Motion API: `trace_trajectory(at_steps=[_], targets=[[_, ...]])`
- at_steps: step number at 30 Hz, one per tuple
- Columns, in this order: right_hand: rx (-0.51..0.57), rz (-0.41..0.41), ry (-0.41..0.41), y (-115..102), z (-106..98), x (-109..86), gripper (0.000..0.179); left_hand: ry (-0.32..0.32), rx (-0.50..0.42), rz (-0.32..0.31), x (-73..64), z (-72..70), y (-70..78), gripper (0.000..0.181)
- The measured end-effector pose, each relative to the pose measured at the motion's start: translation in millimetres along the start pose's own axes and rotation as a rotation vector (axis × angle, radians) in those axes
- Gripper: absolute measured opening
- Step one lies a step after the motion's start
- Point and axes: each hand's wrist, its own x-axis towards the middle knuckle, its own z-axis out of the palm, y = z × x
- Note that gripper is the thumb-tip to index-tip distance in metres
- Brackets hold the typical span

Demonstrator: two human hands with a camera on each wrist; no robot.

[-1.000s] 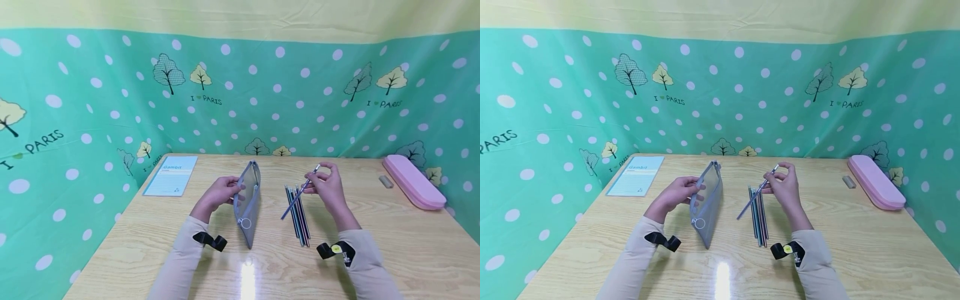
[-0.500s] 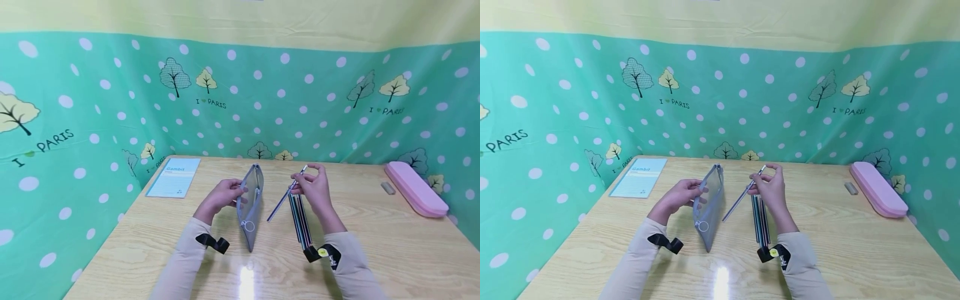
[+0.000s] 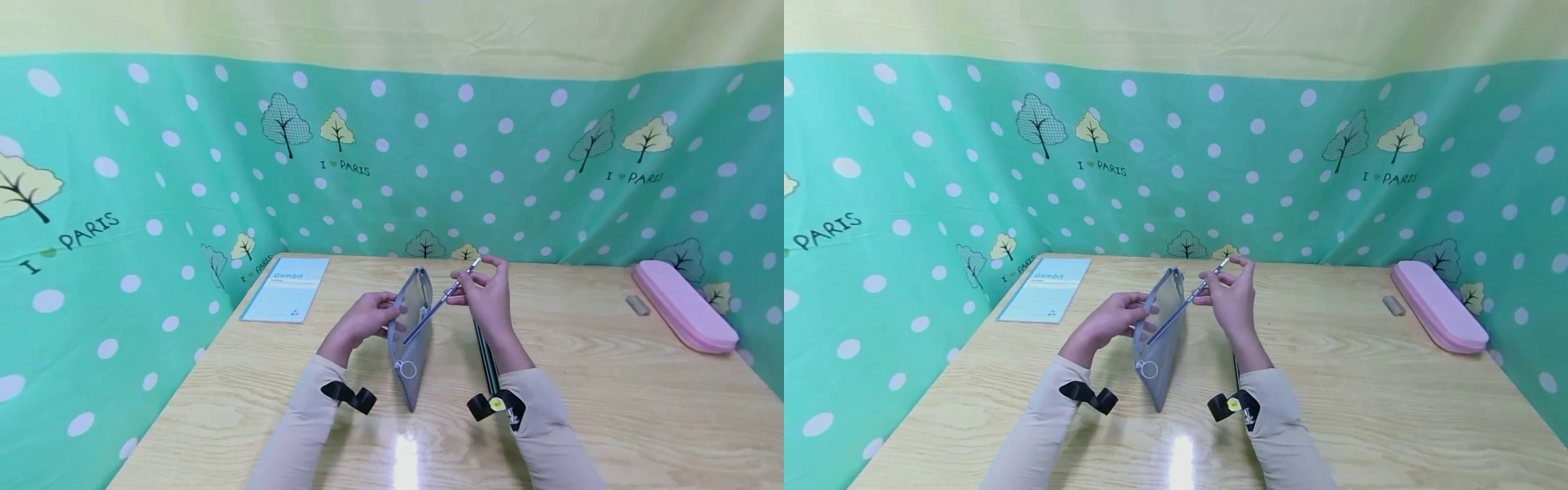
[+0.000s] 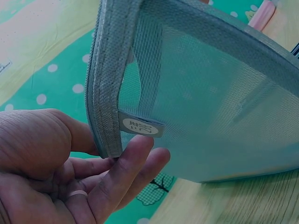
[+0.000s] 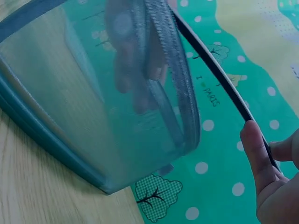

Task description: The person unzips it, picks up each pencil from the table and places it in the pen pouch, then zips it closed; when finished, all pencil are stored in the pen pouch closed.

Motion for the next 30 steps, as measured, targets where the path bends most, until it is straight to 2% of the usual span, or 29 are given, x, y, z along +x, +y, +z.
trace_trajectory(at_steps=[5,14,25,30], targets=[[-0.028,-0.042,-0.016,2,8,-0.8,0.054,0.004,-0.003,-0.004,0.6,-0.9,2.0,0.035],[-0.129,-0.106,-0.103,5,19,-8.1,0.054,0.0,-0.014,-0.004,0.9,0.0,3.6,0.034],[-0.227,-0.122,-0.157,5,23,-14.0,0.053,-0.001,0.0,-0.007,0.8,1.1,3.1,0.034],[-0.248,-0.104,-0.178,6,25,-14.2,0.05,-0.004,-0.002,-0.012,1.1,0.8,2.9,0.034]])
